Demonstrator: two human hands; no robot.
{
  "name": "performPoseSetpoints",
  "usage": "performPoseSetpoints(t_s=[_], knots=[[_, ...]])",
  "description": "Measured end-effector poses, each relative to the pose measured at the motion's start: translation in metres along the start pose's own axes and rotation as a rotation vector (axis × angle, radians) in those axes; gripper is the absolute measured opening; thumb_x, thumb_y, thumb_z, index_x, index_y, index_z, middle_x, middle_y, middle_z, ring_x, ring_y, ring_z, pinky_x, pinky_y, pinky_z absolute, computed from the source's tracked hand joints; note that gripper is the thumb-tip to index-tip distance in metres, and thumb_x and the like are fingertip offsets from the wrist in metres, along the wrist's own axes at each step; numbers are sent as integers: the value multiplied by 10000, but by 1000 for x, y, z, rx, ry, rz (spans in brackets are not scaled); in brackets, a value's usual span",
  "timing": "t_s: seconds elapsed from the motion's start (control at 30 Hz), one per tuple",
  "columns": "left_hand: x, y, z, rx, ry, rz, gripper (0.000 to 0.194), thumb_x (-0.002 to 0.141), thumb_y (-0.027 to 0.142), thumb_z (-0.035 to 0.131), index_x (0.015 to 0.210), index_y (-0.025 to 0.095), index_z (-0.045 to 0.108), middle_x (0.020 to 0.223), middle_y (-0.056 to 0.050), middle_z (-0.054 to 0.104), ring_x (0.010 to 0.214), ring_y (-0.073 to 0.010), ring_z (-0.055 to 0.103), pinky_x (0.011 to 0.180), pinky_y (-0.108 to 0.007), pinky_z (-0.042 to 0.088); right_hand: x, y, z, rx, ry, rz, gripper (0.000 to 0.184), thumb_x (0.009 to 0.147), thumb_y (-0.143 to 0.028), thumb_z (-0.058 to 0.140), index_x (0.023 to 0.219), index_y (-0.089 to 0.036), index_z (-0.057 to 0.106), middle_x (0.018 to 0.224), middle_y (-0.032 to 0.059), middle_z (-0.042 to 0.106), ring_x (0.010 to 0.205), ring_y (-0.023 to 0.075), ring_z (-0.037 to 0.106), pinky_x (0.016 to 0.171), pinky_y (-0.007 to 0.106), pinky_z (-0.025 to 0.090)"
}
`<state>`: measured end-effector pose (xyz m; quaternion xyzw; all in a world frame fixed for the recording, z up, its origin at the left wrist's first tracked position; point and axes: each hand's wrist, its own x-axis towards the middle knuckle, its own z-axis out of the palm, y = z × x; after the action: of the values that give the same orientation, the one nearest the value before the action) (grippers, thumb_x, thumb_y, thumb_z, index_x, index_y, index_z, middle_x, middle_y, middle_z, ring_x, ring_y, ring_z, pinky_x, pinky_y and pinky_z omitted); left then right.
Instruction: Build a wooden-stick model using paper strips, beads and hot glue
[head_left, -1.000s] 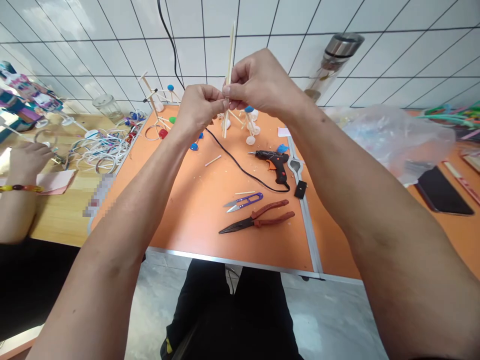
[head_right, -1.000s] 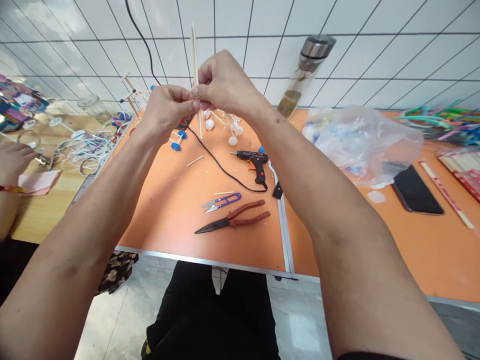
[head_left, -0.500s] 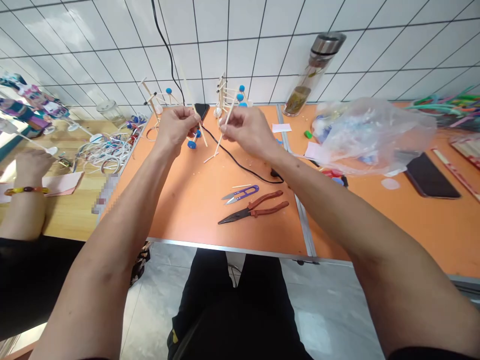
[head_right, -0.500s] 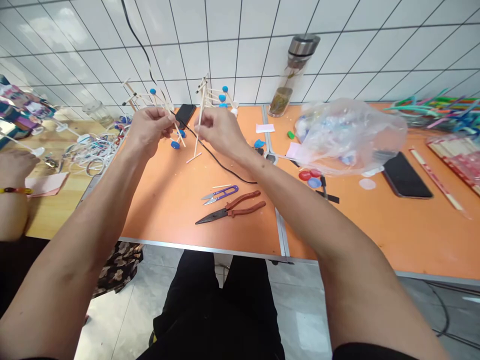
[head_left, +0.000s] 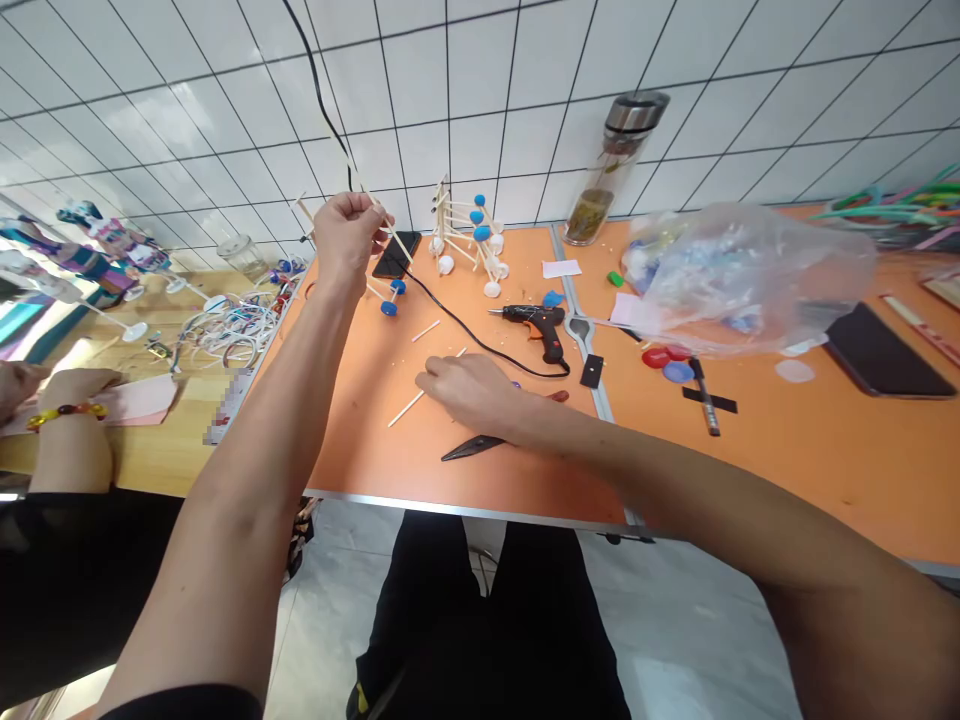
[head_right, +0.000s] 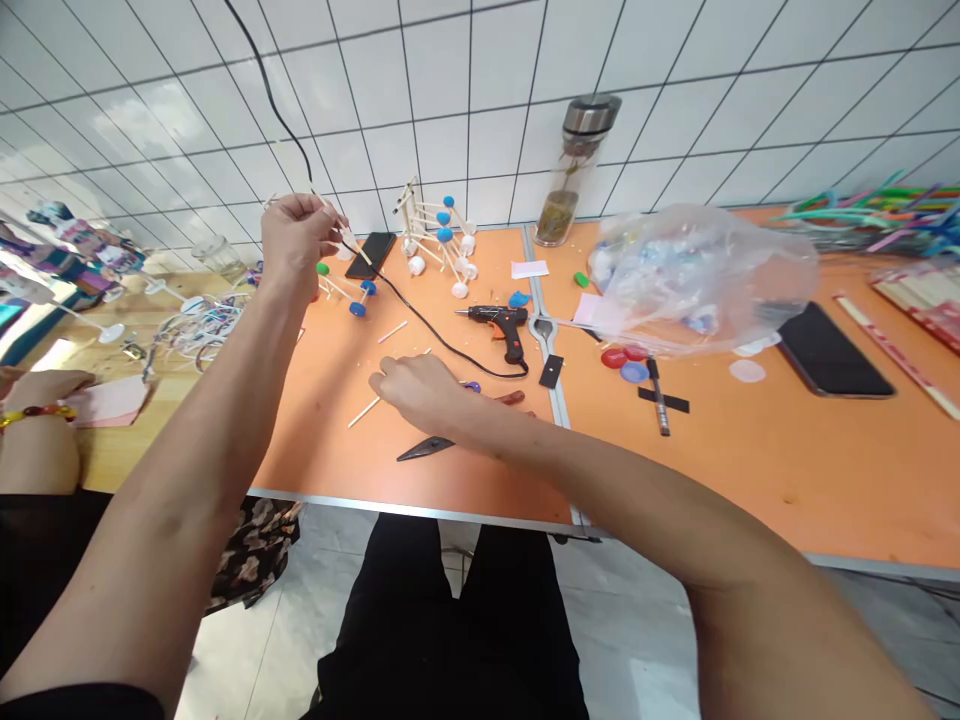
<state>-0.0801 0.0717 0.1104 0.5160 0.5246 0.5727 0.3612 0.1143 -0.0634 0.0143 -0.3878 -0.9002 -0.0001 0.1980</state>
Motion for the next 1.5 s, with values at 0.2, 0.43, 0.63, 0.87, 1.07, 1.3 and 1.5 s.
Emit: performPoseSetpoints(t_s=[0.2, 0.43, 0.63, 0.87, 1.07, 1.3, 1.5], knots=[[7, 17, 32, 15, -58, -58, 380, 1140, 473, 833, 921, 271, 598, 672, 57, 642, 1098, -164, 568, 856, -338, 355, 82, 75, -83, 378, 297, 254, 132, 1039, -229, 668, 961, -298, 750, 977, 48, 850, 962, 299, 809, 845, 435, 591], [17, 1, 67, 19, -46, -45, 180, 1086, 347, 802, 953, 349, 681, 669, 51, 712, 1174, -225, 634, 911, -370, 455, 164, 132, -93, 587, 406, 316, 247, 830, -427, 807, 712, -438, 591, 822, 5, 784, 908, 333, 781, 842, 514, 576], [27, -12, 73, 67, -89, 101, 261, 1054, 330, 904, 909, 300, 688, 775, 23, 738, 1165, -222, 612, 883, -364, 421, 171, 149, -78, 565, 396, 254, 366, 707, -557, 892, 631, -483, 542, 699, 52, 709, 1144, 426, 712, 881, 550, 527], [53, -24, 57, 131, 2, 217, 212, 1010, 462, 950, 993, 367, 761, 1011, -9, 774, 1166, -258, 609, 892, -366, 509, 186, 171, -67, 579, 409, 245, 417, 617, -525, 923, 610, -503, 506, 701, 89, 674, 1172, 477, 714, 922, 576, 485], [71, -46, 59, 181, -49, 183, 99, 997, 275, 814, 944, 338, 759, 1007, 13, 822, 1157, -235, 673, 926, -345, 557, 197, 177, -51, 596, 403, 236, 379, 553, -544, 882, 627, -524, 511, 674, 94, 659, 1199, 474, 713, 909, 563, 473], [88, -60, 60, 191, -72, 313, 53, 833, 499, 852, 806, 481, 810, 1010, -27, 853, 1159, -384, 758, 952, -535, 617, 198, 174, -50, 681, 442, 322, 469, 455, -494, 948, 601, -520, 504, 664, 94, 676, 1157, 456, 707, 793, 531, 479], [107, -74, 62, 177, -128, 390, 272, 796, 685, 858, 789, 419, 798, 972, -57, 843, 1075, -381, 755, 1052, -646, 610, 198, 176, -45, 861, 439, 356, 587, 396, -293, 989, 599, -504, 480, 644, 75, 656, 1326, 416, 686, 761, 475, 515]])
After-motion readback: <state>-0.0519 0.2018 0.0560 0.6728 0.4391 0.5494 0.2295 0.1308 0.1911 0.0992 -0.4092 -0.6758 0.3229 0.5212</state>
